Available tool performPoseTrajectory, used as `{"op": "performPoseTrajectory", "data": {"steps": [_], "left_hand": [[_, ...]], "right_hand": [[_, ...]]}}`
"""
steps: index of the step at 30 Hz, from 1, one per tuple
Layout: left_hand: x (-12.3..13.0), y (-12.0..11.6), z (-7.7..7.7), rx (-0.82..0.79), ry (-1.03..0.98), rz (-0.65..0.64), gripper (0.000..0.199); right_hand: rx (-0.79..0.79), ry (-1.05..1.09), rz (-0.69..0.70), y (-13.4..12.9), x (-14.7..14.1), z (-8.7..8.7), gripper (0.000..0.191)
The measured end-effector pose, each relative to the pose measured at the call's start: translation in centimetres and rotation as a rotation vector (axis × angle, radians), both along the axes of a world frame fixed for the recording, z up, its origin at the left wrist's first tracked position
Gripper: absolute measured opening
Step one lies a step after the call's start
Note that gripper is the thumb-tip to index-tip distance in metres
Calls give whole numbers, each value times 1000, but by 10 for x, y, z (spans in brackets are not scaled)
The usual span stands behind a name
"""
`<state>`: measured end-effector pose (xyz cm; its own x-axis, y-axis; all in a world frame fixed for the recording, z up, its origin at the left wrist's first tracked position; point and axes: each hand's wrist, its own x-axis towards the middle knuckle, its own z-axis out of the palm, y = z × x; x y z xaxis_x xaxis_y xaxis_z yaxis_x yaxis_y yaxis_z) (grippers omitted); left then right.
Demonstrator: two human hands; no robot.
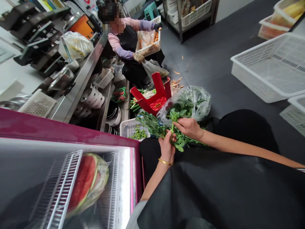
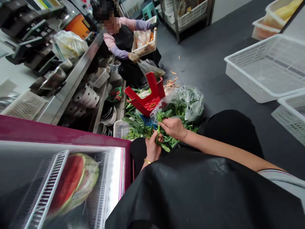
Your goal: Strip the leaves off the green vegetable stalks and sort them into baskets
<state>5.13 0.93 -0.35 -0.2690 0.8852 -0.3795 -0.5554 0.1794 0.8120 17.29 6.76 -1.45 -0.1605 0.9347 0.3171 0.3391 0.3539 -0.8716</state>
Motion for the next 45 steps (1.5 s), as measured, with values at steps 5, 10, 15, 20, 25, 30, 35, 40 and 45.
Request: {"op": "performPoseTrajectory", "data": {"steps": [5, 10, 15, 20, 25, 30, 35, 40, 45], "left_hand": [[8, 4, 20, 51, -300, -238, 20], [6, 5, 15, 181, -81, -112, 20], [-5, 2, 11, 163, -28, -84, 23], [-16, 1, 15, 30, -272, -268, 17], [-11, 1, 13, -40, -290, -398, 16], [-1, -4, 12, 106, -3, -145, 28], [2, 0, 15, 153, 96, -14, 24], [-3, 3, 18, 199, -8, -106, 25], [2, -2, 12, 124, -54, -370, 25]], "right_hand": [[-323, 503, 4, -6, -6, 11, 41], [-221, 410, 127, -22, -11, 12, 40], [131, -188, 504, -25, 38, 18, 34], [-422, -193, 870, -2, 68, 26, 27], [-547, 455, 557, 18, 25, 30, 50], [-397, 190, 160, 9, -4, 23, 45], [286, -361, 248, -30, 2, 17, 36], [6, -520, 663, -29, 37, 19, 35], [-512, 49, 410, 2, 40, 19, 49]]}}
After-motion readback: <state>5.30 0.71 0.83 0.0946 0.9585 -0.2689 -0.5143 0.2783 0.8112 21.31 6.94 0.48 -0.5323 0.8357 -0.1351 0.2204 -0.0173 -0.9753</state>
